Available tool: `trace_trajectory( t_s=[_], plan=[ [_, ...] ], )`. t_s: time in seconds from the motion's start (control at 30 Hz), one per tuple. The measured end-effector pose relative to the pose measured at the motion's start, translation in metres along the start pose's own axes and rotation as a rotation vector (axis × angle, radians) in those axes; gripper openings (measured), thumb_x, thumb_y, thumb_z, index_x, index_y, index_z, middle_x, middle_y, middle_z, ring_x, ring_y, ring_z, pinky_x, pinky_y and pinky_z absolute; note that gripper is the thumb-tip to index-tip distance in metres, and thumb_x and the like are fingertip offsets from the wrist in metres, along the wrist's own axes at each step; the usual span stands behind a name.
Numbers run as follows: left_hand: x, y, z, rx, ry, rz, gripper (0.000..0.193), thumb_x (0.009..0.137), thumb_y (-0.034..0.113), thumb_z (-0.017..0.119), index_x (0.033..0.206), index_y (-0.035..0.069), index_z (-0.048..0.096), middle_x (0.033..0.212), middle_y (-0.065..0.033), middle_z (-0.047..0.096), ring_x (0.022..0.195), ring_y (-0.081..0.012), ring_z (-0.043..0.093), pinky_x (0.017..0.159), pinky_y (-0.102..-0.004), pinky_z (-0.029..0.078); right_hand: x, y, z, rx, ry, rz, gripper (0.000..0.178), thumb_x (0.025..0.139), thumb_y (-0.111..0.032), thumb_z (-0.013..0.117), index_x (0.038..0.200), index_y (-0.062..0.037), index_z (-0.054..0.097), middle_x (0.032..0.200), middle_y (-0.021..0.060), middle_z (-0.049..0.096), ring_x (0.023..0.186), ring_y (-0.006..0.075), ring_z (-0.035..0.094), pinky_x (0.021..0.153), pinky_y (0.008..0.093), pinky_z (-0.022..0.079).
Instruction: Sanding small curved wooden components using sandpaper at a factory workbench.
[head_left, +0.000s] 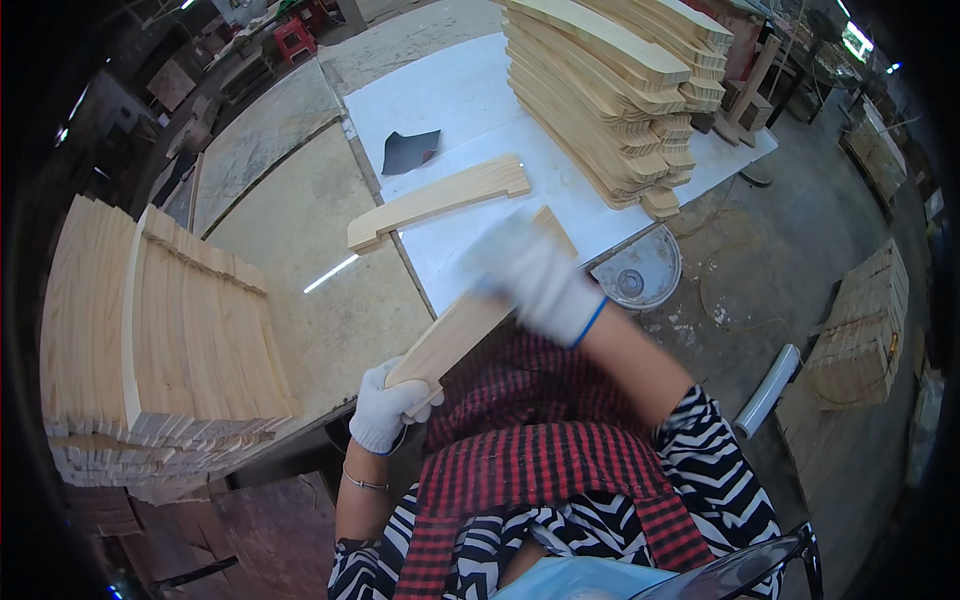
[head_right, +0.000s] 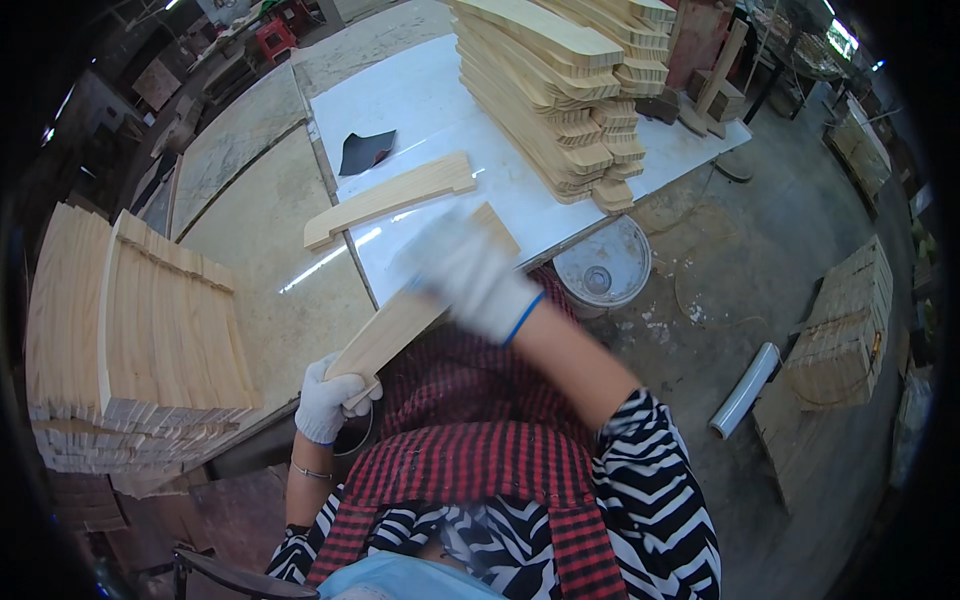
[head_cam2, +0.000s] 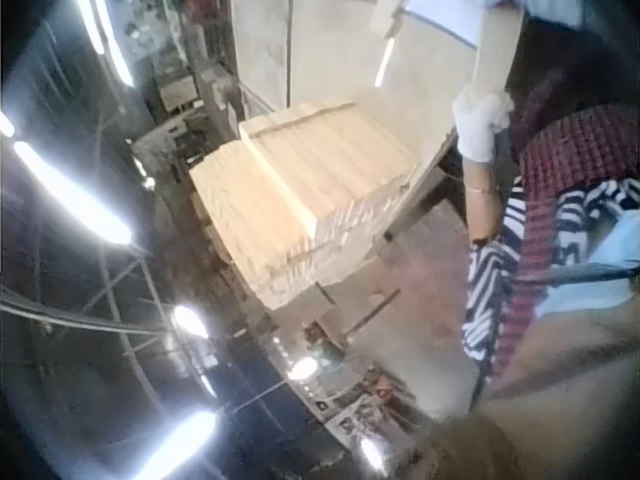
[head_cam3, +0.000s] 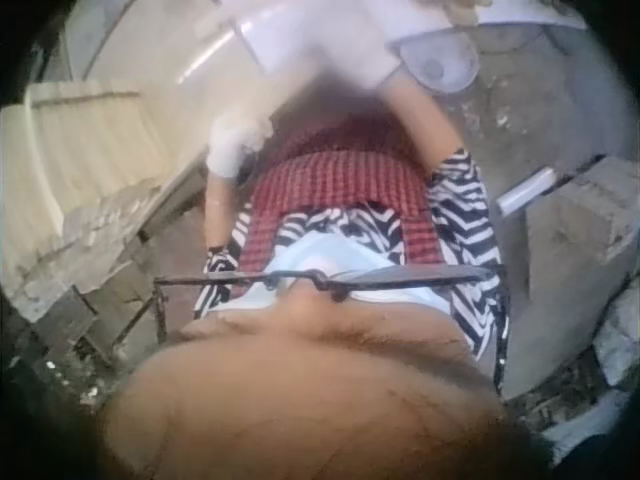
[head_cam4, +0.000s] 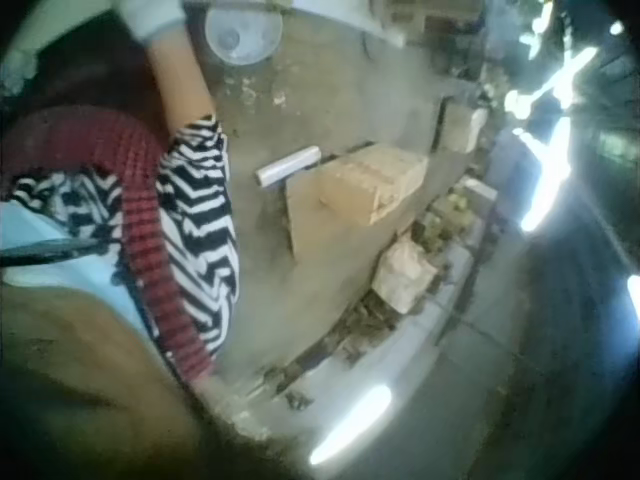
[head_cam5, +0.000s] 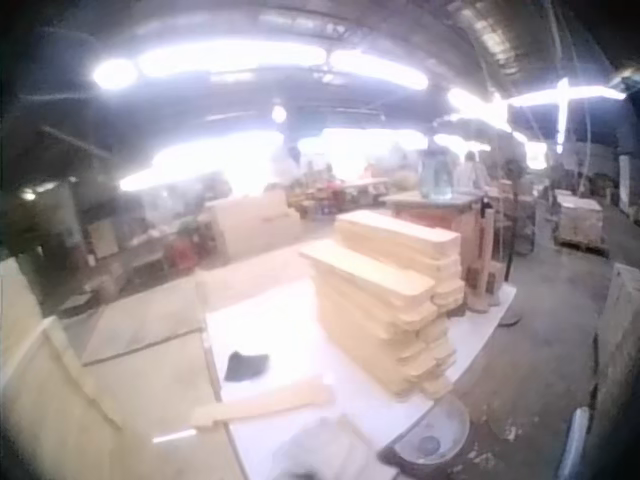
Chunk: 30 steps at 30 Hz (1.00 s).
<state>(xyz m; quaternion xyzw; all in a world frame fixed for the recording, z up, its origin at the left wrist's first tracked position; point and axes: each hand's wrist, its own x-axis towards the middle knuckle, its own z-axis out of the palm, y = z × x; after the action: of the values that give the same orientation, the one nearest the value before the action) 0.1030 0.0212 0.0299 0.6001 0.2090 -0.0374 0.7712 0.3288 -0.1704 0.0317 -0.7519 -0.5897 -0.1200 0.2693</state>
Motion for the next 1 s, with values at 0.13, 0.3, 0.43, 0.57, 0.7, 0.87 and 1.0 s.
trace_trajectory(
  t_s=[0.13,0.3,0.43,0.57,0.7,0.87,1.0],
  plan=[
    [0.002,0.011,-0.009,0.084,0.116,0.146,0.026,0.084,0.017,0.069,0.099,-0.003,0.067,0.076,-0.0105,0.07,0.048,-0.0119,0.057,0.04,-0.0218,0.039,-0.016,0.059,-0.022,-0.106,0.076,0.242,0.035,0.082,-0.003,0.062,0.116,-0.0072,0.065,0.107,0.0151,0.067,0.103,0.0355,0.062,0.101,0.0476,0.046],
    [0.034,0.062,-0.02,-0.081,0.447,0.459,0.022,0.093,0.019,0.066,0.105,0.0,0.067,0.083,-0.0073,0.07,0.062,-0.0104,0.062,0.05,-0.0226,0.045,-0.044,0.049,0.001,0.093,0.169,0.313,0.049,0.08,0.006,0.056,0.127,-0.0068,0.062,0.116,0.0187,0.066,0.109,0.0386,0.062,0.102,0.0476,0.046],
    [0.068,0.12,-0.011,-0.059,0.381,0.724,0.025,0.098,0.02,0.063,0.114,0.001,0.066,0.102,-0.0055,0.068,0.087,-0.0117,0.063,0.073,-0.0291,0.051,-0.053,0.01,0.017,0.295,0.148,0.249,0.053,0.079,0.006,0.058,0.131,-0.0066,0.06,0.124,0.02,0.065,0.116,0.0384,0.06,0.107,0.0449,0.045],
    [0.085,0.179,0.028,0.146,0.138,0.818,0.035,0.1,0.021,0.059,0.127,0.0,0.064,0.112,-0.0058,0.069,0.098,-0.0144,0.064,0.088,-0.0314,0.052,-0.066,0.002,0.008,0.377,0.242,0.378,0.05,0.085,0.004,0.059,0.133,-0.0035,0.059,0.128,0.0211,0.064,0.12,0.0394,0.06,0.108,0.0432,0.045],
    [0.113,0.187,0.078,0.67,-0.057,0.733,0.039,0.098,0.022,0.057,0.132,0.004,0.063,0.111,-0.0077,0.071,0.1,-0.0169,0.065,0.092,-0.0305,0.051,-0.076,0.015,-0.001,0.39,0.443,0.48,0.041,0.092,0.0,0.059,0.133,0.0007,0.058,0.128,0.0228,0.064,0.12,0.0392,0.061,0.104,0.0417,0.047],
    [0.165,0.098,0.107,1.237,-0.215,0.466,0.041,0.097,0.033,0.056,0.133,0.015,0.064,0.115,-0.0176,0.07,0.104,-0.0281,0.067,0.095,-0.0354,0.05,-0.075,0.013,-0.015,0.468,0.527,0.661,0.04,0.095,-0.003,0.057,0.135,0.0015,0.056,0.128,0.0248,0.064,0.122,0.0347,0.062,0.102,0.0377,0.047],
    [0.18,0.053,0.096,1.445,-0.095,0.526,0.048,0.091,0.041,0.06,0.131,0.015,0.064,0.117,-0.018,0.066,0.104,-0.0351,0.065,0.094,-0.041,0.05,-0.088,0.025,-0.01,0.333,0.533,0.629,0.044,0.092,-0.002,0.06,0.136,0.0008,0.056,0.127,0.0237,0.063,0.12,0.0375,0.06,0.104,0.0408,0.046]
  ],
)
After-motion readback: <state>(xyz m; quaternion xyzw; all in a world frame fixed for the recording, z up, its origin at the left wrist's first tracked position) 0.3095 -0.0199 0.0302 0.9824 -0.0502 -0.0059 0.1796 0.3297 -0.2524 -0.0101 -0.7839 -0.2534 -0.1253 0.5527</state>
